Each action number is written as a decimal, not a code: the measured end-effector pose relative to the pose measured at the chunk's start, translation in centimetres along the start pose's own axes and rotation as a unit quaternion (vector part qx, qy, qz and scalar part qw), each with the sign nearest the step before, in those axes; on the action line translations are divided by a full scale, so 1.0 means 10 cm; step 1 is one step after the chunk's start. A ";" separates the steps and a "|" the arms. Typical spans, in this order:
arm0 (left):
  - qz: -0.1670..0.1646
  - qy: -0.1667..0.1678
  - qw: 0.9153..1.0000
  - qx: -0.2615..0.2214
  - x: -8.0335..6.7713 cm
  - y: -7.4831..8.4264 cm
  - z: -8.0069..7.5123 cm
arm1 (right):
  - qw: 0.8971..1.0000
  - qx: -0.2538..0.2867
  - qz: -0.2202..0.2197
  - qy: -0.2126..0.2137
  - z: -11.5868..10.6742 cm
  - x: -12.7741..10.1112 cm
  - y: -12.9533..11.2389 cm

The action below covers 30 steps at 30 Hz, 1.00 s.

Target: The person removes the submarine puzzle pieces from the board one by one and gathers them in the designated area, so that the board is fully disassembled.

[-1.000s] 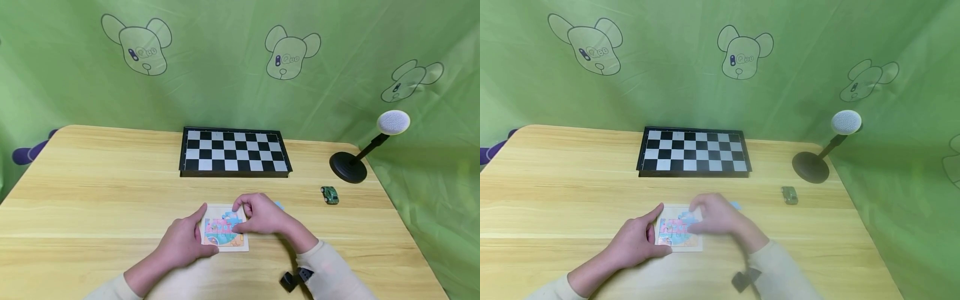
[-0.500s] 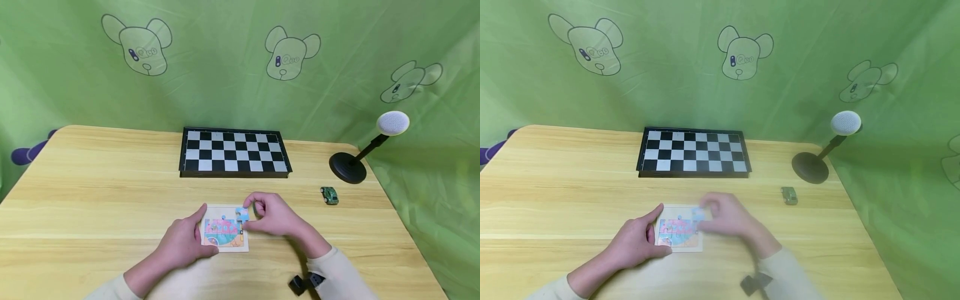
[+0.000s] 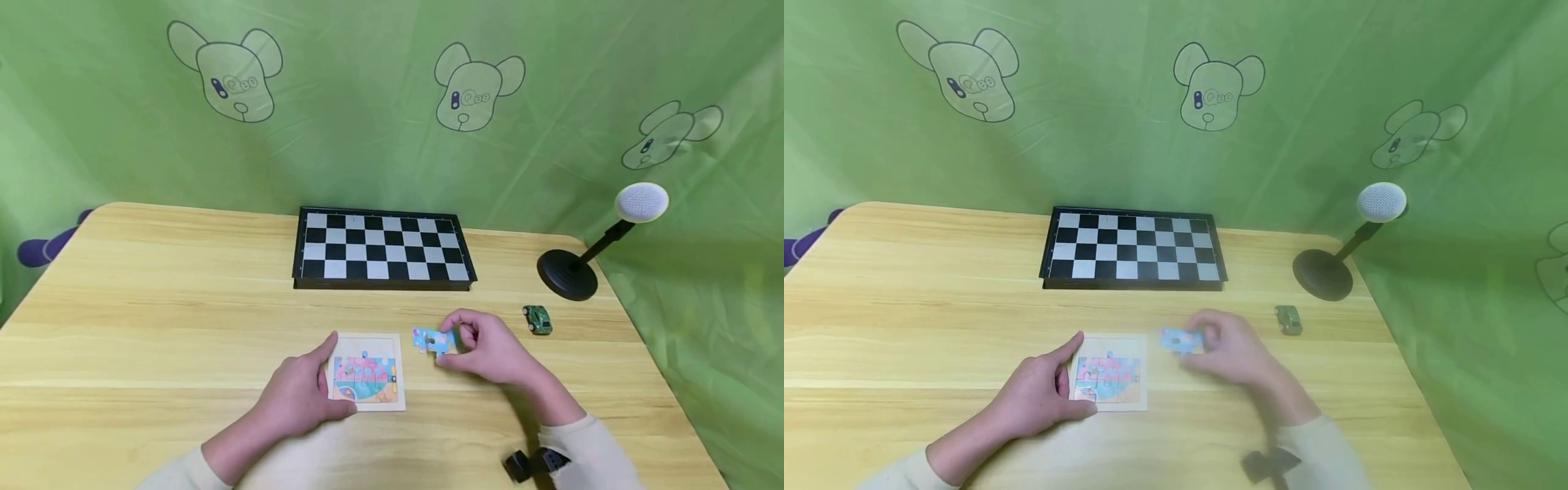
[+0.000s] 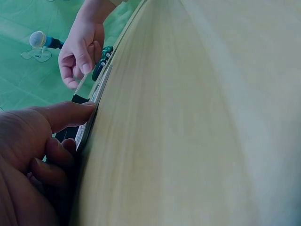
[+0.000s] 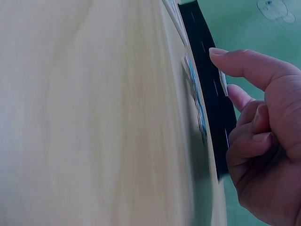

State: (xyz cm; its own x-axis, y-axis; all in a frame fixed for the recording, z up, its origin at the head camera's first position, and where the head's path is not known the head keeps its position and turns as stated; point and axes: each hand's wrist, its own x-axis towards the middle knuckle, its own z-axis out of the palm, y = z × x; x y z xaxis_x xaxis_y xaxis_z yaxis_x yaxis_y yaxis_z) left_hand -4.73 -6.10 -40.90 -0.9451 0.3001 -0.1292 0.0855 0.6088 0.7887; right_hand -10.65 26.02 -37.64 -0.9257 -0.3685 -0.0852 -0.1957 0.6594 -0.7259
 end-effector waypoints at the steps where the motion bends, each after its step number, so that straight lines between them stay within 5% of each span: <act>1: 0.000 0.000 1.000 -0.001 0.00 0.00 0.00 | 1.000 -0.003 0.001 0.003 -0.02 -0.01 0.02; 30: 0.007 0.002 1.000 0.008 0.00 -0.02 0.01 | 0.999 -0.027 0.030 0.005 -0.36 -0.09 0.61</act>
State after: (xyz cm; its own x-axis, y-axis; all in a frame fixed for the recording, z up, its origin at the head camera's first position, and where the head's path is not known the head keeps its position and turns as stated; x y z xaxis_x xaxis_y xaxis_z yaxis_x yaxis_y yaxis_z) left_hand -4.73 -6.17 -41.13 -0.9452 0.3055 -0.1152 0.1042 0.6167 0.7803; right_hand -12.17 32.77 -39.57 -0.9396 -0.3207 -0.1194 -0.1573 0.7147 -0.6815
